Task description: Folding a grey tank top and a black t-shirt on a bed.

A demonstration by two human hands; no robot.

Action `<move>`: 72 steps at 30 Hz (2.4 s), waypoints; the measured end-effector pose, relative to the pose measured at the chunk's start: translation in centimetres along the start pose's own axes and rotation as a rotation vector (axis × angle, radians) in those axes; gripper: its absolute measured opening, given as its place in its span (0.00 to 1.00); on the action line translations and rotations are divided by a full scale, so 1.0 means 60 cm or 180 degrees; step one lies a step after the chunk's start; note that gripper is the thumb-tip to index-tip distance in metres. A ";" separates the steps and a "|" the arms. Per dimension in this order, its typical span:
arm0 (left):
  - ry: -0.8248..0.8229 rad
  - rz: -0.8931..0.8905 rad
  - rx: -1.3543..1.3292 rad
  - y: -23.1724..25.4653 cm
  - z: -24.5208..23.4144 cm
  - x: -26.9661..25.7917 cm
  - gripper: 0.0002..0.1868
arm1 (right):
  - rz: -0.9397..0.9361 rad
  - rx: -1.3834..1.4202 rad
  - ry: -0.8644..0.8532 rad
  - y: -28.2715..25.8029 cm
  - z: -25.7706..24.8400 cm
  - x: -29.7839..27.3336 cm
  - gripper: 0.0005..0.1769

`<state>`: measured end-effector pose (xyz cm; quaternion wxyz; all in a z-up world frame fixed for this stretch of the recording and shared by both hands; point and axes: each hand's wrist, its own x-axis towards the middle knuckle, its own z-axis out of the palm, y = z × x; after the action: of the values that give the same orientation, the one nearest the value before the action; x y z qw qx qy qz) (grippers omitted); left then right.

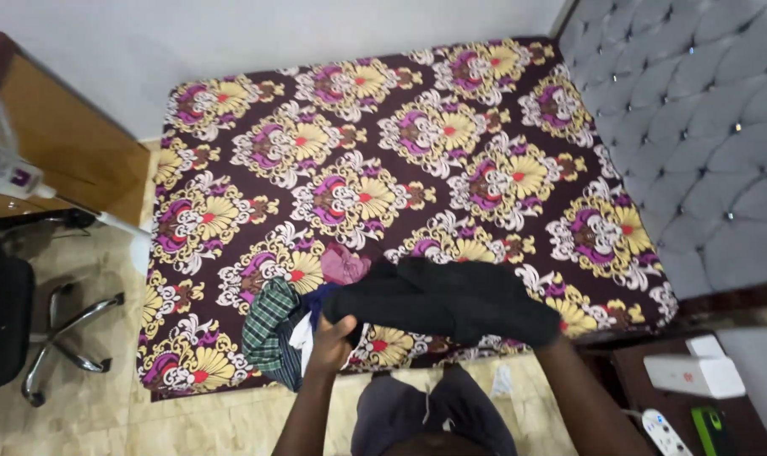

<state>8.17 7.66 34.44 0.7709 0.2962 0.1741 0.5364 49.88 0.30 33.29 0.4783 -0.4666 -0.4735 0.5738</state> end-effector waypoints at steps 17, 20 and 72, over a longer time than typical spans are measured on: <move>0.1395 -0.0865 -0.0122 -0.003 -0.035 -0.064 0.29 | 0.1251 0.2887 0.2032 -0.018 0.043 -0.040 0.28; 0.1570 -0.1069 0.0109 -0.032 -0.053 -0.096 0.29 | 0.1577 0.2940 0.2192 0.044 0.013 -0.068 0.28; 0.2088 -0.1748 0.0865 -0.201 -0.008 -0.109 0.16 | 0.2962 0.0248 0.1923 0.015 -0.157 -0.186 0.27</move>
<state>14.24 -1.28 25.97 0.7428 0.1519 0.5504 0.3496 60.30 -9.94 32.22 0.3059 -0.7523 -0.0377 0.5823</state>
